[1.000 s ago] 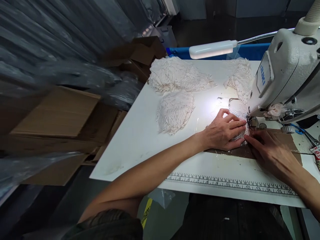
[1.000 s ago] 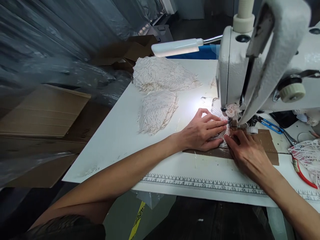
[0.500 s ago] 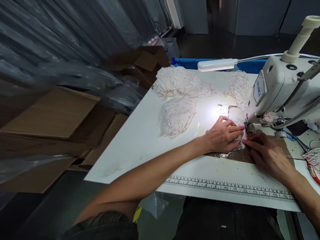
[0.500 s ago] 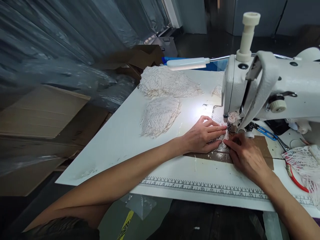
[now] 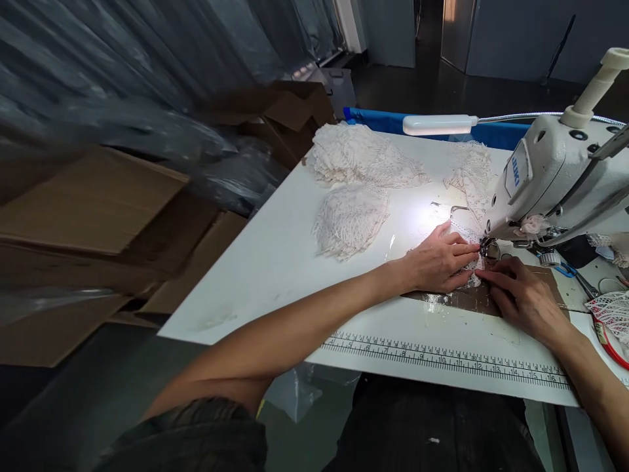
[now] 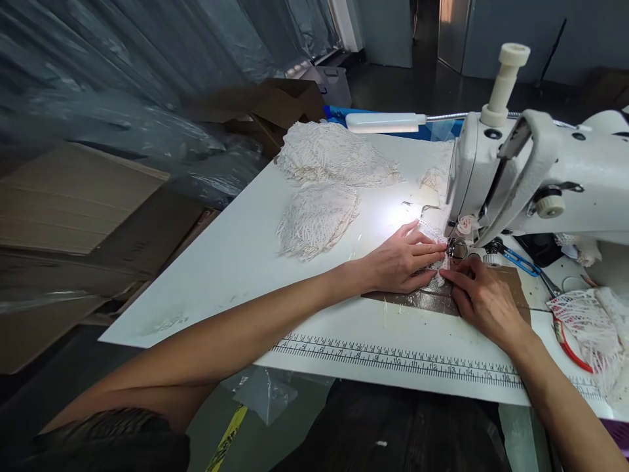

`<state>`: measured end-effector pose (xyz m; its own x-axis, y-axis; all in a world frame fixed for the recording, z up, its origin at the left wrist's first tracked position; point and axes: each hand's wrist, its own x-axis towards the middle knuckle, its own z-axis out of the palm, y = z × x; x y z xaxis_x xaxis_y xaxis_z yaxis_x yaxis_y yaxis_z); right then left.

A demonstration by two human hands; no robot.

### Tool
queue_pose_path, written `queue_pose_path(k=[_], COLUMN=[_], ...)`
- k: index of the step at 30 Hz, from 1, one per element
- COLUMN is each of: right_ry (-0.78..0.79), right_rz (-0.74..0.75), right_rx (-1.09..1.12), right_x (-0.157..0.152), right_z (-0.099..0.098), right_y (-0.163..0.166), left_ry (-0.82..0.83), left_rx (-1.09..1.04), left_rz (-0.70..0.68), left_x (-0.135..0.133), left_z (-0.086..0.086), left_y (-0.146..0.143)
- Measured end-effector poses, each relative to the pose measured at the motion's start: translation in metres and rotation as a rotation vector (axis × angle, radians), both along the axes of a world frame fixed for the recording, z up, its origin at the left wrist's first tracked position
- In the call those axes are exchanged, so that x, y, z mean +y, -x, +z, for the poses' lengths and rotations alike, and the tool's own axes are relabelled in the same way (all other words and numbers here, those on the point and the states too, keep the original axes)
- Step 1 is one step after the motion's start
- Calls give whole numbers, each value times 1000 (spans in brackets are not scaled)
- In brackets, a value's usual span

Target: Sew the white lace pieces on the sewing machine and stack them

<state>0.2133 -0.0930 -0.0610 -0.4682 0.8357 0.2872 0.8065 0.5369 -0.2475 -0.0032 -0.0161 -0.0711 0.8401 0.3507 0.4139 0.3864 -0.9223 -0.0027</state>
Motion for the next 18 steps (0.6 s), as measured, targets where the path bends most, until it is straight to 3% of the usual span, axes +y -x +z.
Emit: queue_pose_path(k=[6,18], right_ry=[2,-16], right_rz=[3,-41], right_rx=[-1,-165], right_x=[0,3], right_z=[1,0], right_y=[0,3], left_ry=[-118,-115], left_rx=[-75,-25], left_rz=[-5,14], left_x=[-2,-1], left_z=[-3,-1], left_y=[-3,-3])
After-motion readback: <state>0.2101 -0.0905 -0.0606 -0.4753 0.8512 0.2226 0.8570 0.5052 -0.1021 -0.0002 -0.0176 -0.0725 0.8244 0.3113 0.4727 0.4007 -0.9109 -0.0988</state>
